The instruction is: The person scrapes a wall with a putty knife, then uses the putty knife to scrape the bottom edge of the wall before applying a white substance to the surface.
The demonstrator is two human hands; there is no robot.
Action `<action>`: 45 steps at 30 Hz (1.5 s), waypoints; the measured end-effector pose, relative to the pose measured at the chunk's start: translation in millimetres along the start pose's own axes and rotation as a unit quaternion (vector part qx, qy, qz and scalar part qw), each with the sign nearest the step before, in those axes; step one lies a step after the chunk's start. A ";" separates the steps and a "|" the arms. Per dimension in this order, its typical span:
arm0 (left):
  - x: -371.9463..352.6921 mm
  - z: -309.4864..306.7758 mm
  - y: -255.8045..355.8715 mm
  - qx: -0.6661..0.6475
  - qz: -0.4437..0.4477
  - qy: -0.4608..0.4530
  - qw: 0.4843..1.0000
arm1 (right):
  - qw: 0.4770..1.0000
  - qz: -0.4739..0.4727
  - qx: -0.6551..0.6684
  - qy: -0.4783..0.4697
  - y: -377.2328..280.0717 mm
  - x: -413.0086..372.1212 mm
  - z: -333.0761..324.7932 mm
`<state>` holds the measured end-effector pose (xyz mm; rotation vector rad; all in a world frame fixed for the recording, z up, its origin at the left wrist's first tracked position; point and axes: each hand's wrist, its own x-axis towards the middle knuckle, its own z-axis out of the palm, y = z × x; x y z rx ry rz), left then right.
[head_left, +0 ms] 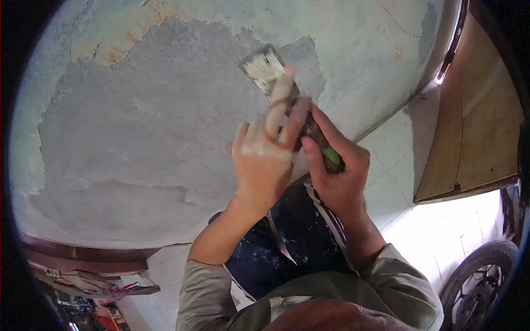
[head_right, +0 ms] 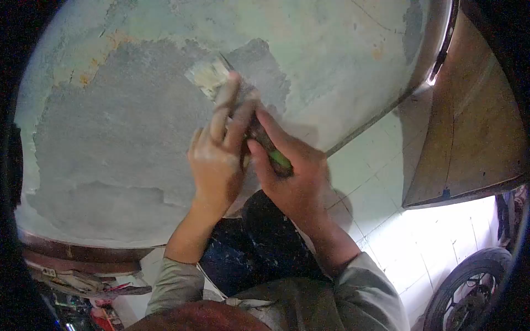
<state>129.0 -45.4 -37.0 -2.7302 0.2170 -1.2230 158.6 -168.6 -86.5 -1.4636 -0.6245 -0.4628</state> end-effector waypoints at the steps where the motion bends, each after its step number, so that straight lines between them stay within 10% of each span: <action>1: -0.6 0.7 0.3 0.001 -0.003 -0.001 1.000 | 0.999 -0.035 0.001 0.012 4.0 1.8 2.1; 30: -2.1 -7.8 -3.4 -0.038 -0.033 0.022 0.998 | 0.999 -0.036 0.033 0.001 -15.7 -0.8 13.4; 37: 10.5 3.9 -23.2 -0.027 0.007 0.158 0.987 | 1.000 -0.025 0.010 -0.002 -33.4 9.5 19.1; 45: 6.2 -7.9 -18.3 -0.041 -0.009 0.063 0.997 | 0.998 0.019 0.052 -0.005 -39.7 4.0 19.9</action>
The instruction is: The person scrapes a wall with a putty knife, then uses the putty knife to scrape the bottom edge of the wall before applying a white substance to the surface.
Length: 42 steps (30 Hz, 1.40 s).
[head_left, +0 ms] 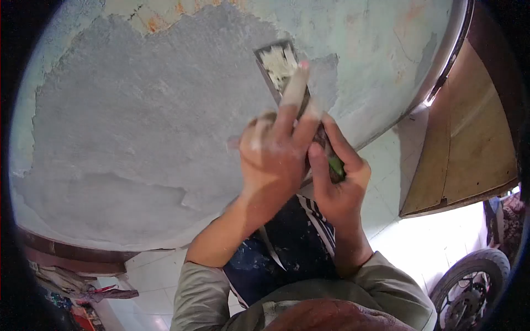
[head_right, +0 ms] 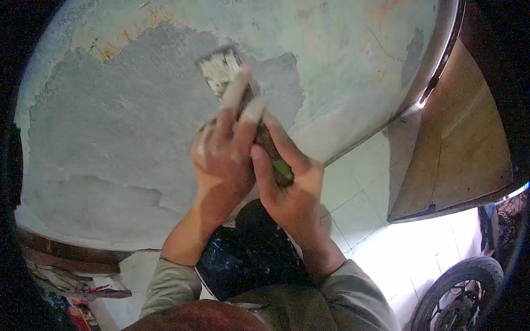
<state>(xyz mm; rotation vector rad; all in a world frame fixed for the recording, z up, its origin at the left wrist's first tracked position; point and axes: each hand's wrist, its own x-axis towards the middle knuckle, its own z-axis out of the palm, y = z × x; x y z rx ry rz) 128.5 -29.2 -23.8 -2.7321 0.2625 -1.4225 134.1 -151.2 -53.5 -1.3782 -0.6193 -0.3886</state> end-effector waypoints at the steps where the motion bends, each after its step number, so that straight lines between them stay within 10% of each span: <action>1: -5.8 1.5 4.1 0.026 -0.006 -0.018 0.999 | 0.999 -0.034 0.000 0.007 3.8 -4.0 0.3; 22: 3.2 -2.5 7.4 -0.054 -0.026 -0.013 0.998 | 0.993 0.069 -0.094 -0.009 -23.9 0.9 -11.4; 42: 12.5 -4.4 -4.2 -0.071 -0.025 0.048 0.996 | 0.991 -0.056 -0.119 0.010 -18.4 14.6 0.0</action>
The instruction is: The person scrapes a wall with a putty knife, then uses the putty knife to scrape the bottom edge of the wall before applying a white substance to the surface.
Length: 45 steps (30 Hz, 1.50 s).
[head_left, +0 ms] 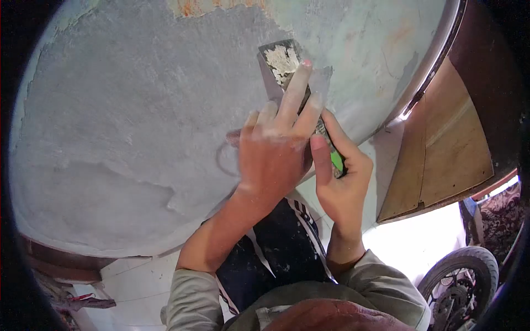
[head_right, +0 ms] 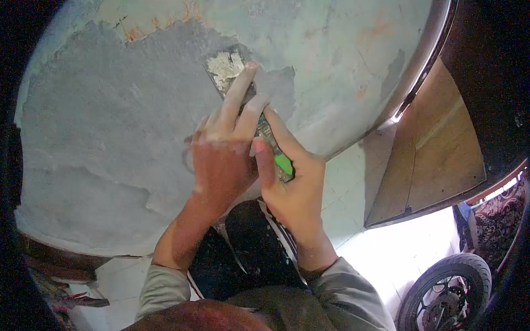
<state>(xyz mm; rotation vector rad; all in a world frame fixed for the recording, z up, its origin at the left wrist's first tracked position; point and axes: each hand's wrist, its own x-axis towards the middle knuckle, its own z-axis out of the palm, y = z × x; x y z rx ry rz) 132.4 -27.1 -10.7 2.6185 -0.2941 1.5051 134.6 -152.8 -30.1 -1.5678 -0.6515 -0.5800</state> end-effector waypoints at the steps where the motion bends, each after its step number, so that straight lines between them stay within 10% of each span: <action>1: 0.2 1.7 -1.3 -0.012 0.000 0.019 1.000 | 1.000 -0.005 -0.025 -0.013 -2.0 2.8 -1.2; 45: 3.1 -13.1 10.1 0.013 -0.024 0.042 0.999 | 0.998 0.038 0.044 -0.034 -7.6 1.2 -3.5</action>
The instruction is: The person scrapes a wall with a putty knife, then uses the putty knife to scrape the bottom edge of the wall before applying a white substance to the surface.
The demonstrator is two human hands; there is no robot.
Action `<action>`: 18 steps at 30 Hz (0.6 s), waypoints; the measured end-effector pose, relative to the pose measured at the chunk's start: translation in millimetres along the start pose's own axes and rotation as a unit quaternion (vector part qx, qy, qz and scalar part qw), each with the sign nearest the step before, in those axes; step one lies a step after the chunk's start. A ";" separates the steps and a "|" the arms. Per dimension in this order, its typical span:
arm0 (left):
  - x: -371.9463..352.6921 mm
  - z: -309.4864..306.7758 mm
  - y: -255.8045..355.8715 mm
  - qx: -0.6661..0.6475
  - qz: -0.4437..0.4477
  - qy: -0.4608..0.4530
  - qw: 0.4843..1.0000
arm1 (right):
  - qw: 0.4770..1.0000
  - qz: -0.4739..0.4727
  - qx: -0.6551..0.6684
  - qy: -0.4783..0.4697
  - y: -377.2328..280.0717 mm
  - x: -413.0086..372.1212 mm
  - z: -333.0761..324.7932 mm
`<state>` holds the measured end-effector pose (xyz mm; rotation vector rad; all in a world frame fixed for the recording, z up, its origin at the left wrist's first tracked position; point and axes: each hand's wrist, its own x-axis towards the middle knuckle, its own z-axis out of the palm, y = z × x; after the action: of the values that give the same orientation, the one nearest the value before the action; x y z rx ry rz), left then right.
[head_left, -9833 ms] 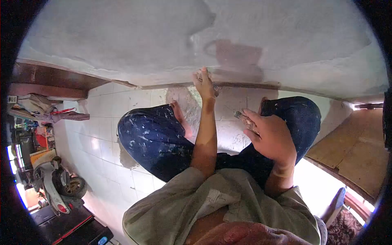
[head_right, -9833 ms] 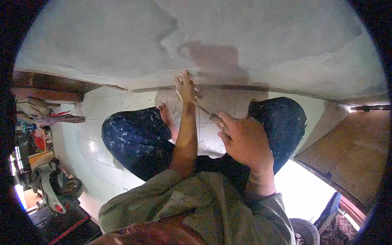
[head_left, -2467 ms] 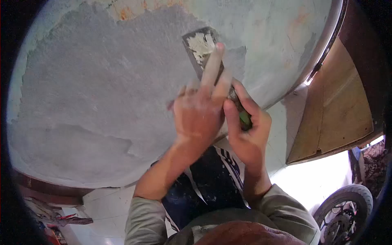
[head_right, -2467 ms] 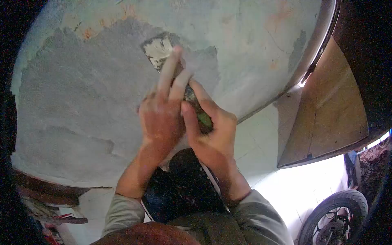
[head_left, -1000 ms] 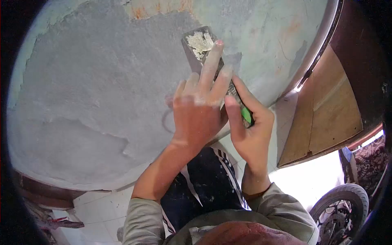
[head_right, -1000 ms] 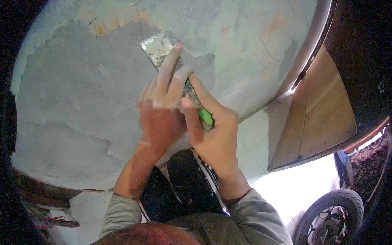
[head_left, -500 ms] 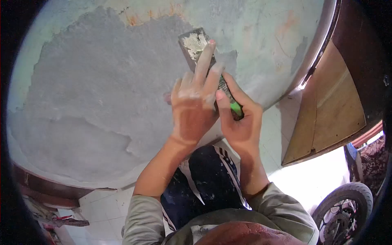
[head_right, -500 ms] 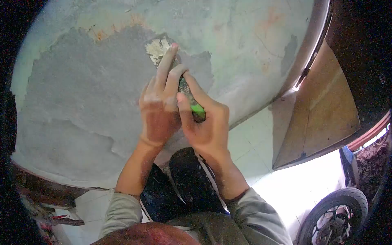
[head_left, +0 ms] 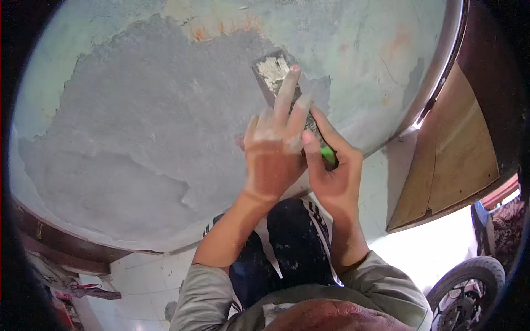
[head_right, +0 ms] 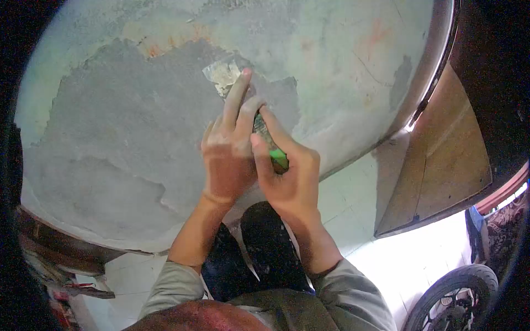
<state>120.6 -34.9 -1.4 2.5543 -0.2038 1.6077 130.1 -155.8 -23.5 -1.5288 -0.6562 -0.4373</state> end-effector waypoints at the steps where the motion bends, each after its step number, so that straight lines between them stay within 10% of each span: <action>1: 4.3 -2.2 -2.9 0.008 0.011 -0.009 1.000 | 1.000 -0.005 0.000 -0.001 0.0 3.5 0.5; 18: 6.6 -16.2 -18.6 0.021 0.010 0.022 0.999 | 0.995 -0.097 -0.023 0.025 -4.5 12.1 27.5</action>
<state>112.3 -14.2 11.0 2.5522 -0.1948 1.6919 133.2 -126.9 -14.4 -1.4990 -0.7624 -0.6394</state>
